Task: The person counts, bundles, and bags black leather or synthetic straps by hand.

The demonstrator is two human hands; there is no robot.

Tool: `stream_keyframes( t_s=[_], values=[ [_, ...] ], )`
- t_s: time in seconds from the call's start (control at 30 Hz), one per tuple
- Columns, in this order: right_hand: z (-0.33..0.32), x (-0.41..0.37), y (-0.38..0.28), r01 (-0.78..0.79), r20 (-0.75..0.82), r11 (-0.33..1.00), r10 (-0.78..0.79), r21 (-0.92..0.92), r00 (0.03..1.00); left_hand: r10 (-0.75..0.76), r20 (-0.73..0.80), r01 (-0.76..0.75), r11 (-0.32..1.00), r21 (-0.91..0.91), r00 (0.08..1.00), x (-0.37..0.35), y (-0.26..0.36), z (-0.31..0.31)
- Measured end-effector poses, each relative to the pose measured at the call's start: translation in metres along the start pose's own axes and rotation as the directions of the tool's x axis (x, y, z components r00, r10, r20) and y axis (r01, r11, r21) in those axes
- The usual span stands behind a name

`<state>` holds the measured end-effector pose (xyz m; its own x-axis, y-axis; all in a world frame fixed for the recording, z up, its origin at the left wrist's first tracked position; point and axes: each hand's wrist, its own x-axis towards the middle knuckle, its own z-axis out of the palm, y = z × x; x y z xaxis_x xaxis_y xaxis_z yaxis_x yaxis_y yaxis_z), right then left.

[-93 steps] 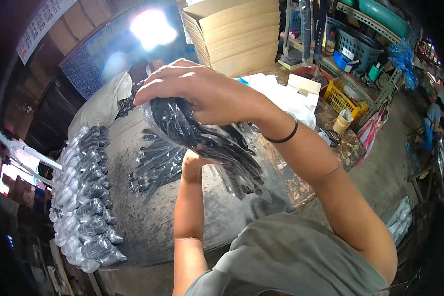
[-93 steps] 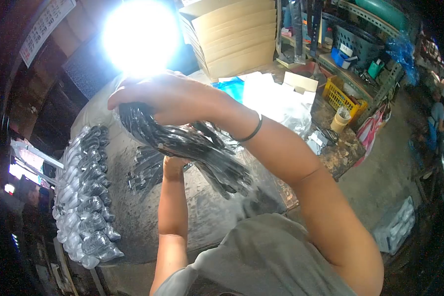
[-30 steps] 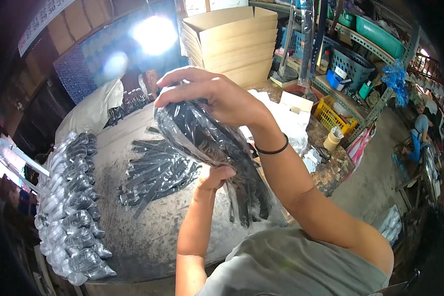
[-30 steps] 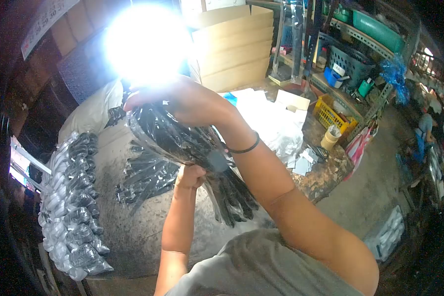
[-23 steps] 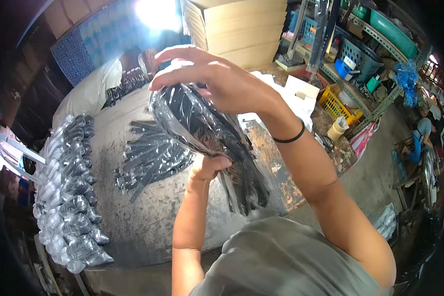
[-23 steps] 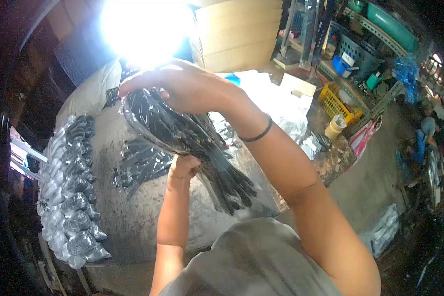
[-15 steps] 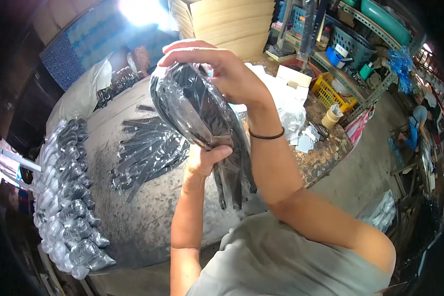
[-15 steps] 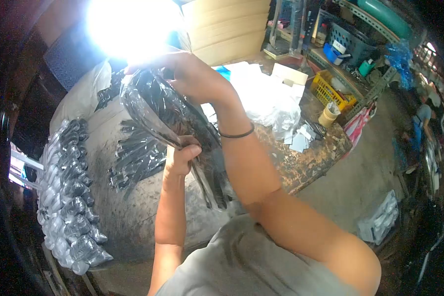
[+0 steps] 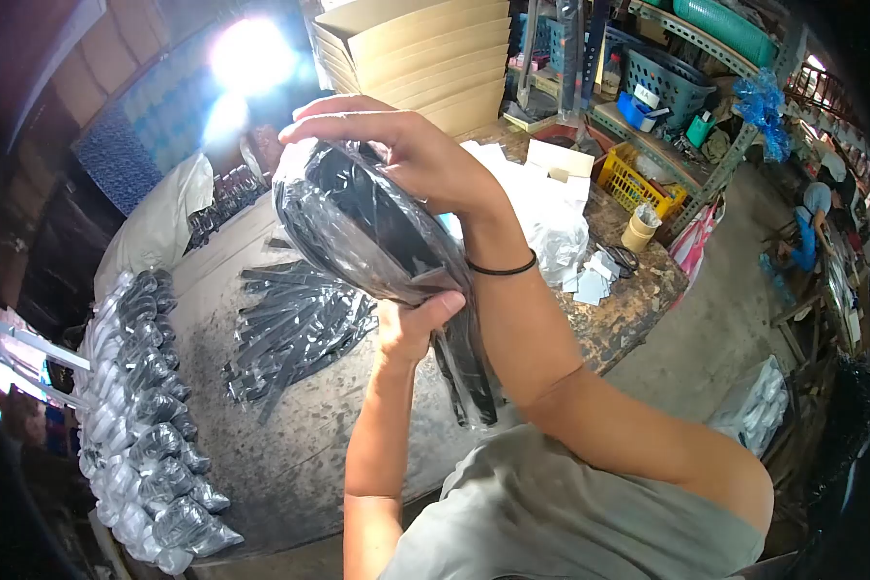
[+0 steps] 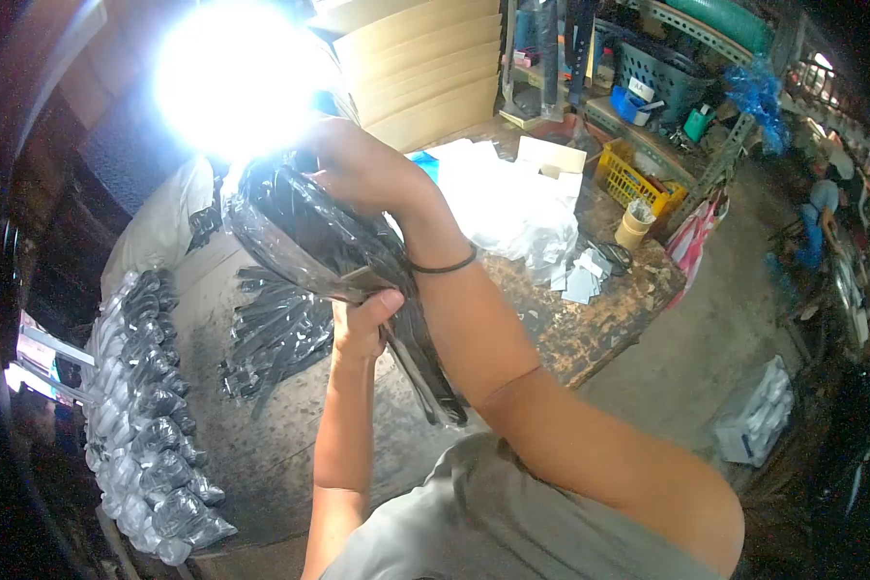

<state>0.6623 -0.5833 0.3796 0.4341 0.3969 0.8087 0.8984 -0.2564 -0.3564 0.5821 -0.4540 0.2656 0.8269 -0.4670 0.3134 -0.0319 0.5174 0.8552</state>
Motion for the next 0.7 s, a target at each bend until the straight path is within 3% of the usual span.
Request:
stream_keyframes(
  t_s=[0.1, 0.27, 0.37, 0.4, 0.43, 0.47, 0.53, 0.57, 0.6, 0.63, 0.67, 0.7],
  values=[
    [0.005, 0.005, 0.021, -0.051, 0.064, 0.998, 0.054, -0.045, 0.996, 0.036, 0.026, -0.034, 0.996, -0.081, 0.999, 0.008, -0.007, -0.008],
    [0.001, 0.000, 0.029, -0.252, 0.111, 0.965, 0.259, -0.069, 0.960, -0.063, -0.009, 0.058, 0.960, -0.273, 0.998, 0.015, -0.015, -0.008],
    [-0.015, -0.018, 0.015, -0.300, 0.101, 0.953, 0.294, 0.048, 0.950, -0.101, -0.010, 0.093, 0.942, -0.323, 0.995, 0.016, -0.013, -0.006],
    [-0.023, -0.024, -0.001, -0.421, 0.040, 0.885, 0.422, 0.198, 0.906, -0.123, -0.016, 0.111, 0.937, -0.331, 0.992, 0.016, -0.012, -0.006],
    [-0.028, -0.032, -0.015, -0.512, 0.001, 0.784, 0.547, 0.350, 0.837, -0.122, -0.018, 0.109, 0.936, -0.333, 0.992, 0.016, -0.014, -0.008],
    [-0.027, -0.047, -0.019, -0.512, 0.007, 0.786, 0.544, 0.348, 0.839, -0.130, -0.005, 0.122, 0.937, -0.327, 0.991, 0.017, -0.017, -0.012],
    [-0.014, -0.084, -0.020, -0.461, -0.156, 0.647, 0.666, 0.608, 0.729, -0.134, 0.007, 0.129, 0.937, -0.324, 0.991, 0.022, -0.018, -0.009],
    [0.004, -0.094, -0.025, -0.425, -0.144, 0.604, 0.672, 0.675, 0.726, -0.087, -0.024, 0.082, 0.981, -0.176, 0.996, 0.025, -0.019, -0.001],
    [0.019, -0.096, -0.032, -0.419, -0.250, 0.742, 0.604, 0.523, 0.757, -0.043, -0.046, 0.042, 0.999, -0.022, 0.998, 0.026, -0.019, 0.006],
    [0.026, -0.097, -0.037, -0.405, -0.340, 0.845, 0.517, 0.349, 0.785, -0.053, -0.041, 0.052, 0.998, -0.023, 0.998, 0.026, -0.018, 0.010],
    [0.019, -0.101, -0.042, -0.461, -0.276, 0.754, 0.621, 0.469, 0.734, -0.084, -0.023, 0.083, 0.996, -0.038, 0.996, 0.026, -0.015, 0.012],
    [0.018, -0.105, -0.041, -0.463, -0.283, 0.749, 0.627, 0.474, 0.726, -0.115, -0.007, 0.115, 0.992, -0.050, 0.993, 0.025, -0.012, 0.015]
  ],
)
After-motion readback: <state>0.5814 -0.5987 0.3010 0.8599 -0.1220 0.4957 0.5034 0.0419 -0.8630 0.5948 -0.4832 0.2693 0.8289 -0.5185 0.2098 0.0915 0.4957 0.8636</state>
